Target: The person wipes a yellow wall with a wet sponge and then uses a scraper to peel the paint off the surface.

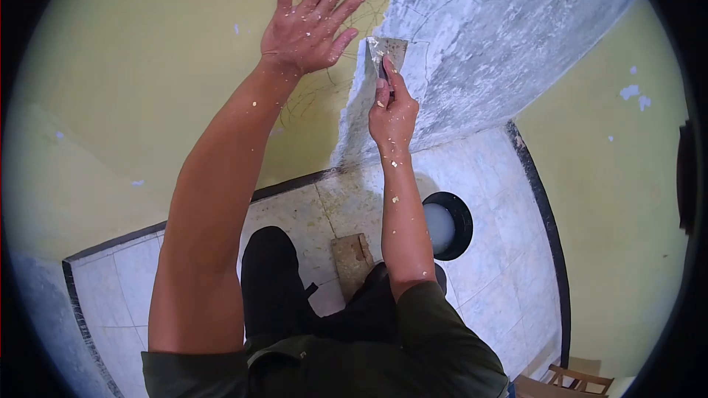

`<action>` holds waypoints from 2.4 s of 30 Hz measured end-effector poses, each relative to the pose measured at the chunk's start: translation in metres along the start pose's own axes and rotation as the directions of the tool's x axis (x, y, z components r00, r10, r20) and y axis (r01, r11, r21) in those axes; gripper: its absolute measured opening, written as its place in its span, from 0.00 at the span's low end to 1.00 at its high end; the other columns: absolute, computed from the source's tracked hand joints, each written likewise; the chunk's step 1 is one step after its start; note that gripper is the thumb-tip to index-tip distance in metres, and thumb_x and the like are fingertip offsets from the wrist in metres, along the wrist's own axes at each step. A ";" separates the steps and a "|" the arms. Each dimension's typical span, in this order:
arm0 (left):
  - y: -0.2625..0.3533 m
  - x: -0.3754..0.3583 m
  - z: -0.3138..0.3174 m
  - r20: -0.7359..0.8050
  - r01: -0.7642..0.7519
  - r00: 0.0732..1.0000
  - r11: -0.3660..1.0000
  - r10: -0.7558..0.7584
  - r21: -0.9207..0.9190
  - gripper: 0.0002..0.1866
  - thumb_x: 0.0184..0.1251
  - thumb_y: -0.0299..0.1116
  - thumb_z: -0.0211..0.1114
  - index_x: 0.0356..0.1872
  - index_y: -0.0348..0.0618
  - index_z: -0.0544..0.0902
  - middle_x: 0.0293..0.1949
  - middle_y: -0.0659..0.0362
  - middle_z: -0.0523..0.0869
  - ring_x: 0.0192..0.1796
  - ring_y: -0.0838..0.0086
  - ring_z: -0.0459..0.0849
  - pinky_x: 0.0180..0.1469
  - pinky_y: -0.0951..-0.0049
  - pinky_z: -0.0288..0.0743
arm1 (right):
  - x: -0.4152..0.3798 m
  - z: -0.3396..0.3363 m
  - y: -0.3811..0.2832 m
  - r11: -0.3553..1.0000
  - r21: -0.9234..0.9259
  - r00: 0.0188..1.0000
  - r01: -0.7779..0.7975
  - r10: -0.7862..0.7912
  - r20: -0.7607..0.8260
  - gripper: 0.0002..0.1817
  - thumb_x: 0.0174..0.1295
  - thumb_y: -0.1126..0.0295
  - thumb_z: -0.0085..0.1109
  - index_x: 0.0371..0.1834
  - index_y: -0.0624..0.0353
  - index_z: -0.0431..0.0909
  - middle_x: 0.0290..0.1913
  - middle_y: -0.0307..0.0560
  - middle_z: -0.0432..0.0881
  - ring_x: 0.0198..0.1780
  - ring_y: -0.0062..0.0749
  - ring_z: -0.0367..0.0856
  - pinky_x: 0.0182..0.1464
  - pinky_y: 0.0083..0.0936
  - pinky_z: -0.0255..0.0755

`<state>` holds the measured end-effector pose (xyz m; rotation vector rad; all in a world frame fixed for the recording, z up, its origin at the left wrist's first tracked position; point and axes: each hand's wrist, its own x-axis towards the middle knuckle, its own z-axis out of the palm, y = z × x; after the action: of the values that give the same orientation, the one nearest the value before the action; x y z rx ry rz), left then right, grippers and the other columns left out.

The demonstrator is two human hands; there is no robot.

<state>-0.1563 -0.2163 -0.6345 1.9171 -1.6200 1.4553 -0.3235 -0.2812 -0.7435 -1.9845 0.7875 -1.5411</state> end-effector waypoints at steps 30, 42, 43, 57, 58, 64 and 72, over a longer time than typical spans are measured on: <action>0.000 -0.003 0.003 -0.058 0.001 0.998 0.995 -0.007 -0.103 0.41 0.64 0.56 0.62 0.80 0.69 0.62 0.83 0.64 0.56 0.84 0.69 0.52 0.81 0.35 0.25 | 0.015 -0.001 0.005 0.997 -0.061 0.996 0.049 -0.044 0.077 0.19 0.77 0.68 0.50 0.69 0.46 0.74 0.34 0.63 0.86 0.30 0.60 0.84 0.33 0.39 0.75; 0.001 -0.008 0.005 -0.074 -0.024 0.997 0.997 0.018 -0.075 0.41 0.65 0.55 0.60 0.80 0.69 0.62 0.83 0.65 0.56 0.84 0.69 0.53 0.81 0.35 0.23 | 0.020 -0.012 -0.028 0.985 -0.125 0.983 -0.119 0.135 0.127 0.19 0.77 0.70 0.50 0.69 0.49 0.75 0.31 0.61 0.84 0.26 0.34 0.77 0.35 0.31 0.73; -0.001 -0.006 0.005 -0.079 -0.018 0.997 0.997 0.012 -0.075 0.41 0.64 0.55 0.60 0.80 0.68 0.62 0.83 0.65 0.56 0.84 0.69 0.53 0.81 0.35 0.23 | 0.021 -0.012 -0.019 0.994 -0.101 0.991 -0.048 0.060 0.120 0.19 0.77 0.70 0.50 0.69 0.48 0.74 0.32 0.60 0.85 0.25 0.39 0.78 0.34 0.32 0.72; 0.000 -0.005 0.003 -0.062 -0.018 0.998 0.995 0.012 -0.101 0.41 0.63 0.54 0.61 0.80 0.68 0.62 0.84 0.66 0.56 0.84 0.69 0.52 0.81 0.35 0.23 | 0.022 -0.011 -0.024 0.993 -0.090 0.988 -0.079 0.090 0.122 0.19 0.75 0.74 0.53 0.68 0.52 0.76 0.36 0.53 0.84 0.30 0.30 0.77 0.35 0.28 0.71; 0.000 -0.005 0.004 -0.066 -0.007 0.998 0.994 -0.001 -0.108 0.41 0.63 0.54 0.62 0.80 0.68 0.62 0.84 0.66 0.55 0.85 0.70 0.52 0.81 0.35 0.24 | 0.023 -0.014 -0.021 0.994 -0.110 0.992 -0.028 0.041 0.117 0.19 0.75 0.73 0.52 0.68 0.51 0.75 0.40 0.66 0.87 0.34 0.44 0.89 0.39 0.35 0.78; -0.002 -0.002 0.000 -0.048 -0.054 0.997 0.998 0.053 -0.039 0.43 0.65 0.58 0.62 0.81 0.59 0.62 0.84 0.54 0.54 0.86 0.58 0.46 0.79 0.32 0.23 | 0.009 -0.008 -0.020 0.990 -0.127 0.997 -0.057 0.063 0.051 0.19 0.75 0.70 0.52 0.67 0.48 0.75 0.35 0.69 0.85 0.37 0.65 0.86 0.37 0.45 0.76; -0.018 -0.008 0.000 -0.040 -0.093 0.995 0.990 0.089 -0.102 0.44 0.62 0.60 0.65 0.81 0.75 0.59 0.84 0.69 0.52 0.85 0.74 0.50 0.82 0.45 0.29 | 0.054 -0.005 -0.056 0.996 -0.092 1.000 0.005 -0.006 -0.012 0.18 0.76 0.70 0.51 0.67 0.51 0.75 0.36 0.64 0.87 0.34 0.59 0.87 0.36 0.42 0.75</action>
<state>-0.1400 -0.2052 -0.6340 1.7726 -1.7521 1.4005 -0.3101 -0.2801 -0.6670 -2.0465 0.8734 -1.5464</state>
